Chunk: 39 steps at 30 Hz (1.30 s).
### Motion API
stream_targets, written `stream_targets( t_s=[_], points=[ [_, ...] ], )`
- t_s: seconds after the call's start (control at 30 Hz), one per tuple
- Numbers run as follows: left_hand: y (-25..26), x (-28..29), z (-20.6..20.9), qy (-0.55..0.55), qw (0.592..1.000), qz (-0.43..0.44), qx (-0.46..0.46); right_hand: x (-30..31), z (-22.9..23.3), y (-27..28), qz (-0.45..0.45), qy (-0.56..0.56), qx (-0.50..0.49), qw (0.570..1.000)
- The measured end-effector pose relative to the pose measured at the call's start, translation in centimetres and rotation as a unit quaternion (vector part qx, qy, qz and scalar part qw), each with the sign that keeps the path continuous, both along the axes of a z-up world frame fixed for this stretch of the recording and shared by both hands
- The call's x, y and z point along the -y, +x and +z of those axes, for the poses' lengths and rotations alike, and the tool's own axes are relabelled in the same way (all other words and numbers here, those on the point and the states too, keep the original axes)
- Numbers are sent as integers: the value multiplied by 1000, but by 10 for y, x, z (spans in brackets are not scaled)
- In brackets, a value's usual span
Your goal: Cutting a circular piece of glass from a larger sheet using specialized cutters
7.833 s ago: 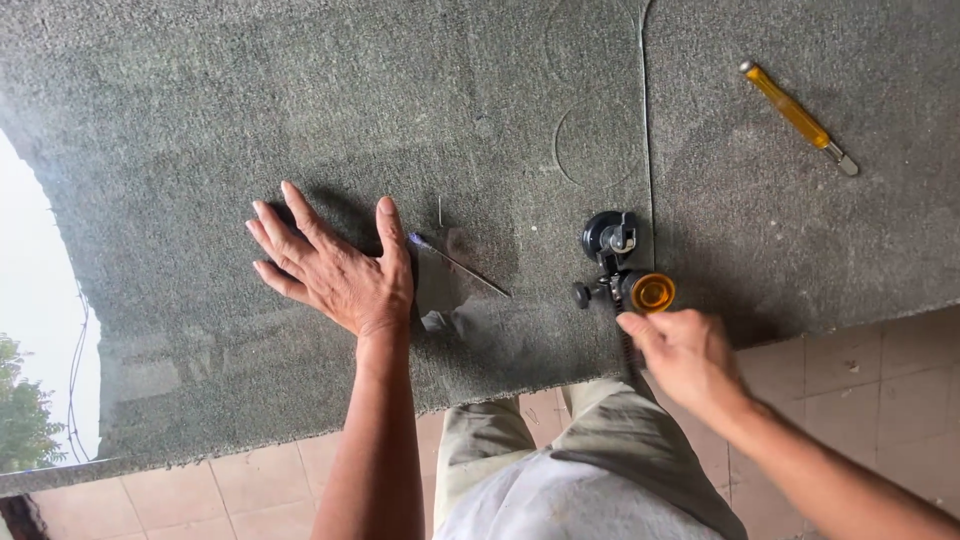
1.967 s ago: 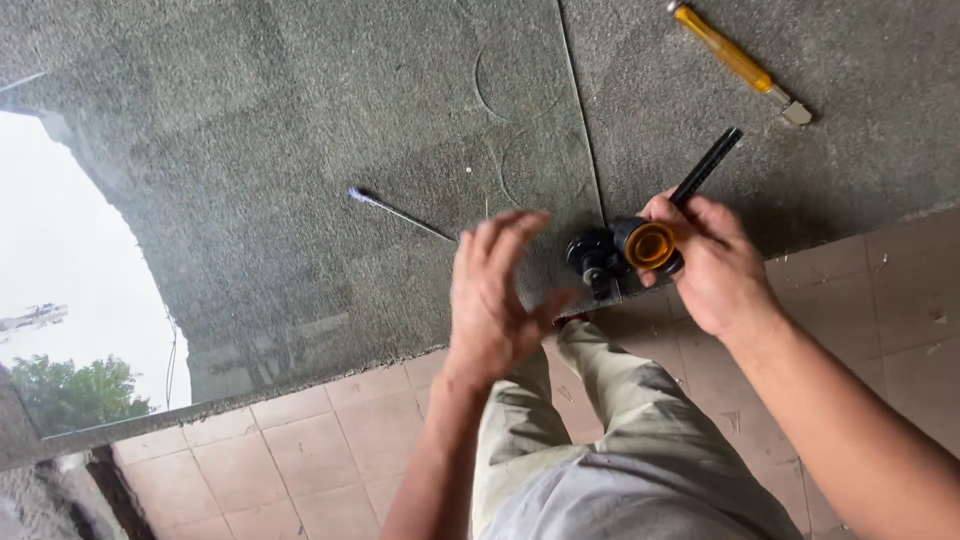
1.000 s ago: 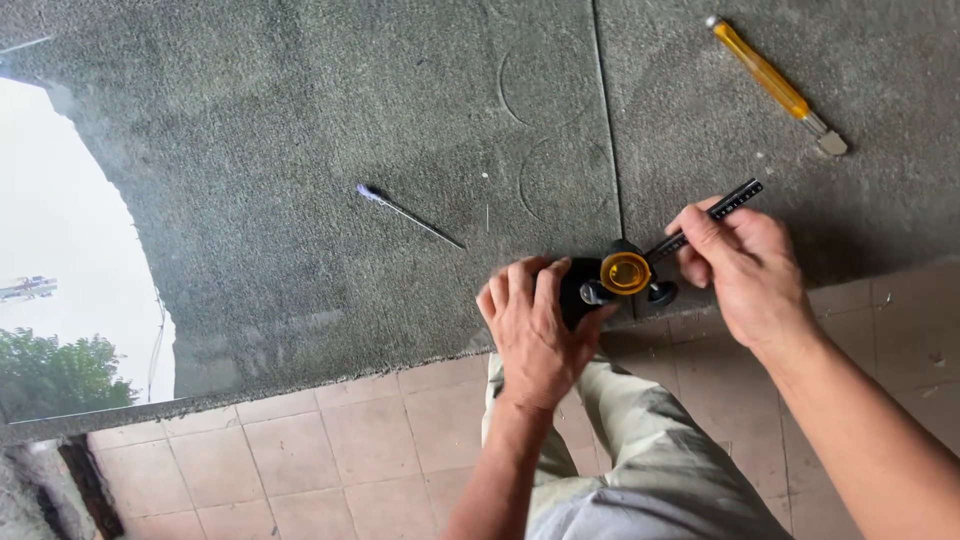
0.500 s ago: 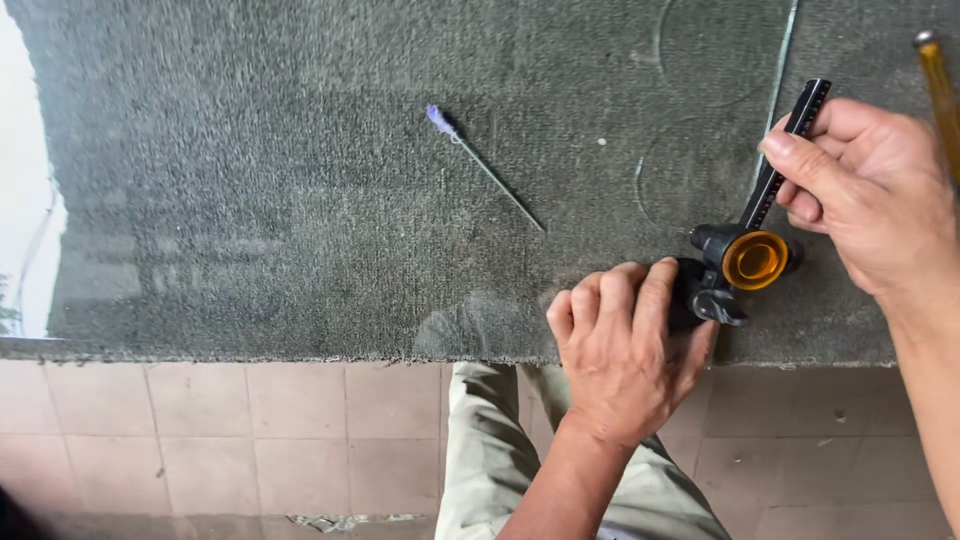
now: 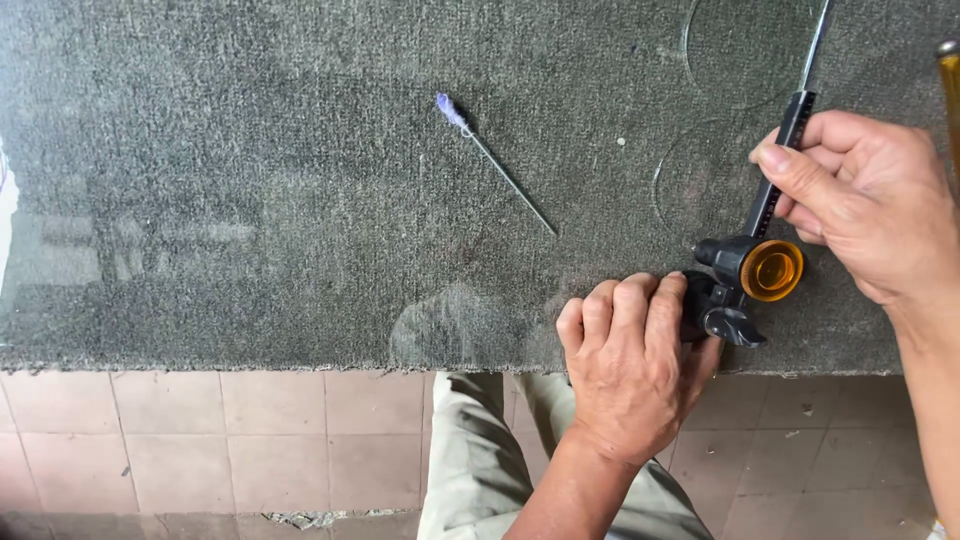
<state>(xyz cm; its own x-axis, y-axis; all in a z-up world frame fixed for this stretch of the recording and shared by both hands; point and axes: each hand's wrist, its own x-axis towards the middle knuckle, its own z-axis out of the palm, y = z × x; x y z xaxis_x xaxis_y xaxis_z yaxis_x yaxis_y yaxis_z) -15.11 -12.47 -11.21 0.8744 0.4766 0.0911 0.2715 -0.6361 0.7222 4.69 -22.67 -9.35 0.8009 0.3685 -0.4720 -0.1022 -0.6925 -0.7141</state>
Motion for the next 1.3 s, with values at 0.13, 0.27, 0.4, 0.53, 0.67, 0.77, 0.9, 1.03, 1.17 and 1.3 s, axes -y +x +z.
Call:
stream_targets(
  t_s=[0.13, 0.27, 0.4, 0.53, 0.67, 0.77, 0.9, 1.03, 1.17, 1.3],
  points=[
    [3, 0, 2, -5, 1000, 12, 15, -1, 4, -1, 6, -9, 10, 1000],
    [7, -1, 7, 20, 999, 21, 44, 26, 10, -10, -71, 57, -21, 996],
    [7, 2, 8, 29, 999, 5, 13, 72, 13, -48, -223, 132, -94, 961],
    [8, 4, 3, 42, 999, -6, -20, 104, 3, -88, -346, 207, -117, 907],
    [10, 7, 3, 71, 997, -27, -33, 118, -3, -110, -399, 215, -94, 887],
    [15, 13, -1, 98, 995, -7, -27, 124, -6, -121, -375, 194, -73, 904],
    [14, 23, -16, 145, 987, 68, -7, 142, -22, -134, -346, 69, -62, 934],
    [-17, 4, -58, 251, 968, 12, 7, 155, -34, -141, -313, 101, -52, 943],
    [-39, -37, -69, 163, 962, -181, -122, 157, -38, -158, -350, 42, -44, 935],
    [-63, -36, -91, 186, 965, -165, -78, 145, -32, -160, -379, 27, -37, 924]
  ],
)
